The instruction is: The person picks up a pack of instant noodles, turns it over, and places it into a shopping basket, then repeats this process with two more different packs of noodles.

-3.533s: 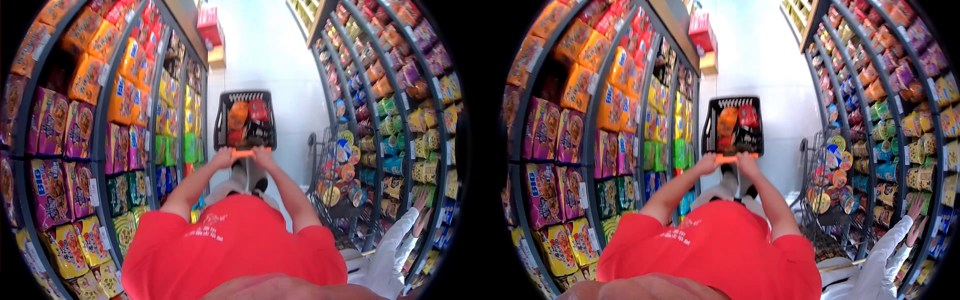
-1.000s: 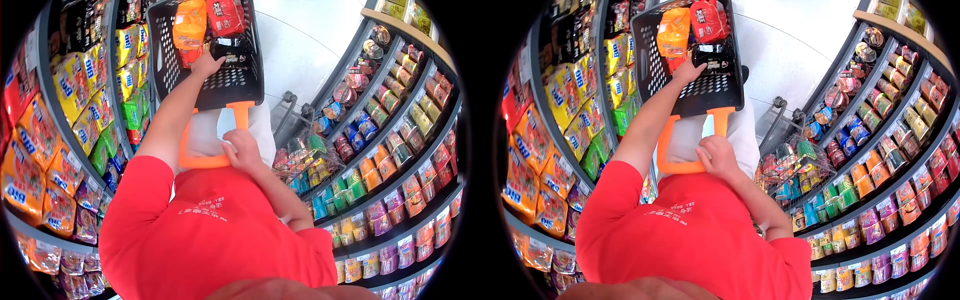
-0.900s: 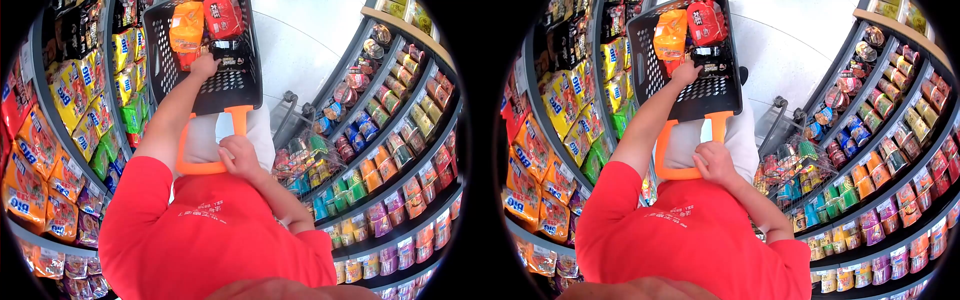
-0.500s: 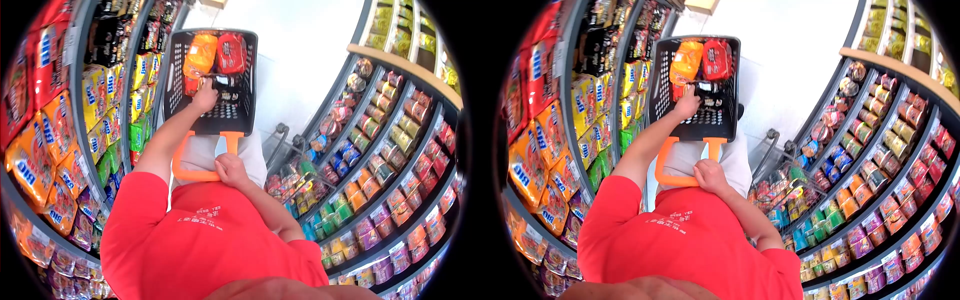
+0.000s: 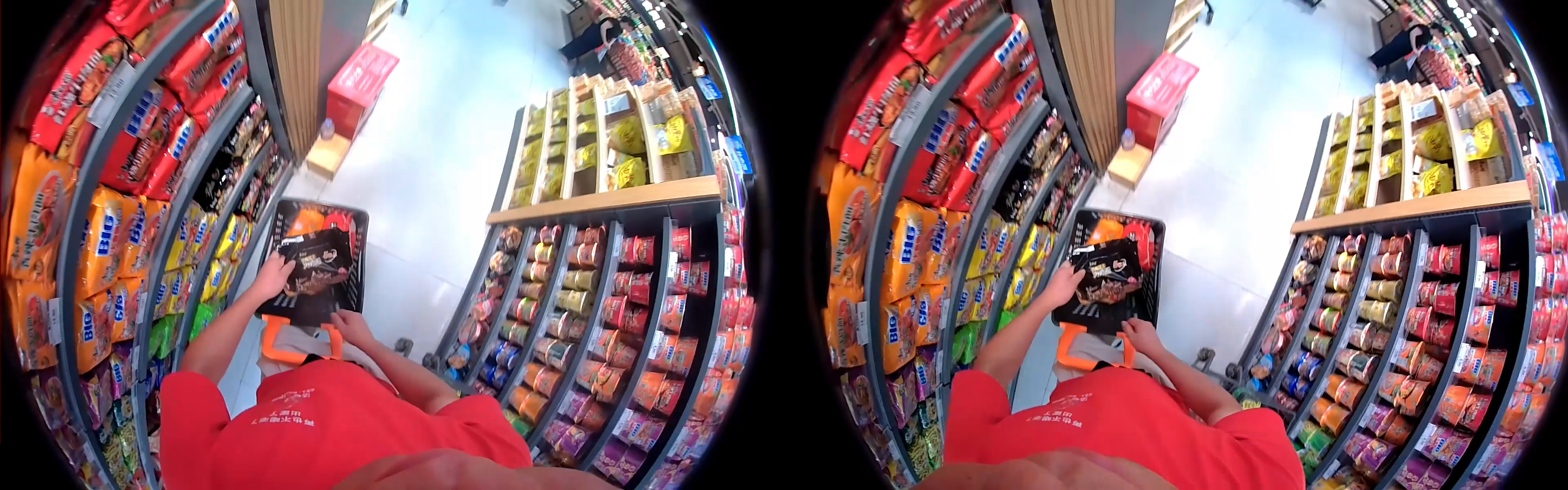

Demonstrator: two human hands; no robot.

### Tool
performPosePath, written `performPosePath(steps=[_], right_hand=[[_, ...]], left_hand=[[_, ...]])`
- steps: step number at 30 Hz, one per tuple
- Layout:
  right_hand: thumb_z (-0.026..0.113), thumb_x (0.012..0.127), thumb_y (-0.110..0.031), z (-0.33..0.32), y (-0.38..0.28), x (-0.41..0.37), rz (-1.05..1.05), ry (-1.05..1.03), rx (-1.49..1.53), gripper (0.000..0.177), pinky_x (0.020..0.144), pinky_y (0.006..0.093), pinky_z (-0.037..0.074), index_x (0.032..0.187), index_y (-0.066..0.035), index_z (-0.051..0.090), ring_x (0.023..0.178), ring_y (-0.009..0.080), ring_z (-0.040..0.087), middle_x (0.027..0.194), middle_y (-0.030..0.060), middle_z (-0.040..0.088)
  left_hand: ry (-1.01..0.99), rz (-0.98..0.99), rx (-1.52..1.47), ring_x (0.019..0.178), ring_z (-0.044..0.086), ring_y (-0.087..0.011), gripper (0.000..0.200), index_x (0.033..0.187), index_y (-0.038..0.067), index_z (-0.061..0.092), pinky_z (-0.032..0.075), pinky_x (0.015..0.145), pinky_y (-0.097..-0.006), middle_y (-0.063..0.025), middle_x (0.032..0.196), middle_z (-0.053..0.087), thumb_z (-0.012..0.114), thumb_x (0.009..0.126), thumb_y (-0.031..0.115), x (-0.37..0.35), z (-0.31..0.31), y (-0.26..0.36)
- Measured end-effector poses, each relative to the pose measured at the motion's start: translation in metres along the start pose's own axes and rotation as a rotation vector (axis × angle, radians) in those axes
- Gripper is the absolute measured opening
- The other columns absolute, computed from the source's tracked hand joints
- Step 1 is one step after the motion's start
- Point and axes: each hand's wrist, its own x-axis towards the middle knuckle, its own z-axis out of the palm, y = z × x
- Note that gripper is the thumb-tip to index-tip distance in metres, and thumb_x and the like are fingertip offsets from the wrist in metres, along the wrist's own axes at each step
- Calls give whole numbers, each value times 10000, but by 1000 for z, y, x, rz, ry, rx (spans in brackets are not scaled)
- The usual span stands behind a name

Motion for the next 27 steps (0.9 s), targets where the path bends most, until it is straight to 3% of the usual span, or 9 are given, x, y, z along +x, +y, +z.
performPosePath(steps=[3,4,7,12,17,20,21,24,27], right_hand=[[555,956,-330,-36,6,29,138,37,165,376,681,324,520,892,28,650,748,187,678,811,113,682],[551,959,-345,-47,0,35,148,71,246,396,685,303,521,899,35,647,757,155,675,817,90,683],[547,970,-376,-74,-13,58,157,198,475,406,679,268,505,915,11,658,743,129,635,822,58,672],[534,952,-288,-81,-68,57,99,278,979,248,814,327,530,1068,-69,550,923,176,611,1017,62,567],[405,974,-572,-53,-131,40,119,237,1118,527,985,462,456,1195,-113,540,1072,245,605,1189,99,594],[407,965,-593,-24,-159,41,-91,-23,1314,595,1003,476,451,1289,-106,514,1125,287,598,1225,111,608],[405,966,-591,-17,-168,37,-14,-44,1344,629,1014,482,445,1336,-93,503,1165,321,581,1270,128,604],[401,964,-595,3,-204,20,-44,-60,1470,639,1012,484,446,1294,-66,538,1167,333,579,1261,143,608],[408,967,-567,23,-196,21,-86,-216,1537,567,949,474,484,1192,-82,596,1035,314,633,1117,124,661]], left_hand=[[20,93,-188,1044,591,-308,313,1168,-45,600,448,916,-358,-204,1155,584,541,952,173,-14,-25,14],[49,94,-277,1013,607,-230,285,1143,-6,611,474,870,-347,-105,1163,623,530,970,206,-20,-34,30],[-96,-115,-387,854,623,-82,269,1176,52,563,519,695,-255,-16,1052,661,529,988,241,-25,-58,39],[-147,-210,-722,922,649,-114,304,1167,58,616,550,793,-314,-12,1029,678,531,988,288,-31,-112,57],[-314,-115,-635,893,653,-102,276,1122,70,642,543,762,-299,-12,1015,694,523,987,279,-38,-180,56],[-396,-99,-623,901,665,-116,282,1108,56,653,557,772,-320,-25,1010,699,511,991,270,-53,-214,65],[-381,-84,-641,813,655,-100,281,1052,51,667,546,693,-280,-15,933,696,531,979,286,-60,-220,68],[-317,-69,-678,675,620,-84,264,995,59,672,521,608,-246,7,818,673,556,968,295,-75,-233,66],[-223,78,-486,697,574,-58,289,991,36,643,474,592,-244,8,837,646,512,996,293,-87,-244,69]])
